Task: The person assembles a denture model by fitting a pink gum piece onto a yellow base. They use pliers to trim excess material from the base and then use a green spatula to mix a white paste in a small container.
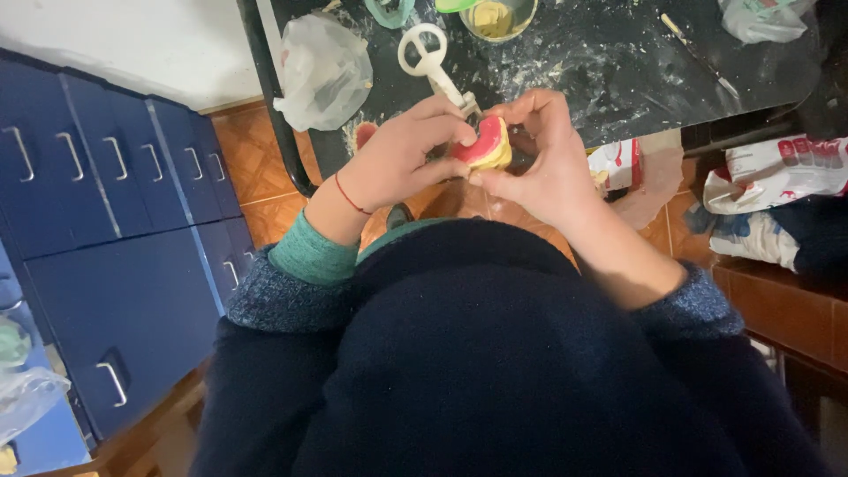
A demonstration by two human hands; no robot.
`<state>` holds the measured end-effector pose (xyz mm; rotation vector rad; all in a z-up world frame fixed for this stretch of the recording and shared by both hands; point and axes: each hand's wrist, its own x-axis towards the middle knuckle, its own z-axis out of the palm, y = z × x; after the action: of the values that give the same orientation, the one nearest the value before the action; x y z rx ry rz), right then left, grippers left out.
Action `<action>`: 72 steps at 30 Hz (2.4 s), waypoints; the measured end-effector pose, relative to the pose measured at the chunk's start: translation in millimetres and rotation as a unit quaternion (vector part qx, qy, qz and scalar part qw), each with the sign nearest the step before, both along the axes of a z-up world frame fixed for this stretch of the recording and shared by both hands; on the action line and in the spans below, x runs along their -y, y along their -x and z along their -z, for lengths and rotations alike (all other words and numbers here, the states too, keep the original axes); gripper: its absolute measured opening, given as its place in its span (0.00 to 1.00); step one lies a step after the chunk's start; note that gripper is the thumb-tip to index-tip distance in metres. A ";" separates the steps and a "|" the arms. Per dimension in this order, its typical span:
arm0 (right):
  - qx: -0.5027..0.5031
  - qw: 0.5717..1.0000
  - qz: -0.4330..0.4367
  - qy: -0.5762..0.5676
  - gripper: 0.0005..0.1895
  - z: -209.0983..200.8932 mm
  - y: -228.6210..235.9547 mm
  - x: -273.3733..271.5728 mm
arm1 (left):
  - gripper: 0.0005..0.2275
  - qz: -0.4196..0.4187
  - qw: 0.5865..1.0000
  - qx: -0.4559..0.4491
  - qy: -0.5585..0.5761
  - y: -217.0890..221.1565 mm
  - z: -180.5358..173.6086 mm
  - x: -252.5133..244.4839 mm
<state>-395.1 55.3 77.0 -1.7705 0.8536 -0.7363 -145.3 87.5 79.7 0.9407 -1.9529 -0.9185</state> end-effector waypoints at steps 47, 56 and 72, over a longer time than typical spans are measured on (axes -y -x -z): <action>-0.105 0.936 0.064 0.331 0.35 -32.3 -21.1 -10.5 | 0.11 -0.112 0.986 -0.112 -0.055 16.3 -14.5 -7.3; 0.077 0.982 0.046 0.169 0.40 8.3 -0.7 0.4 | 0.10 -0.217 0.974 0.046 -0.052 -21.4 -0.8 -4.3; 0.276 0.959 0.038 0.056 0.40 10.5 1.5 -2.3 | 0.18 -0.334 0.899 0.235 0.160 -56.2 97.7 1.6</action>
<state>-396.6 57.5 66.6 -1.5128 0.5055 -1.2740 -89.1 85.8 -18.0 1.5872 -1.8510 0.0347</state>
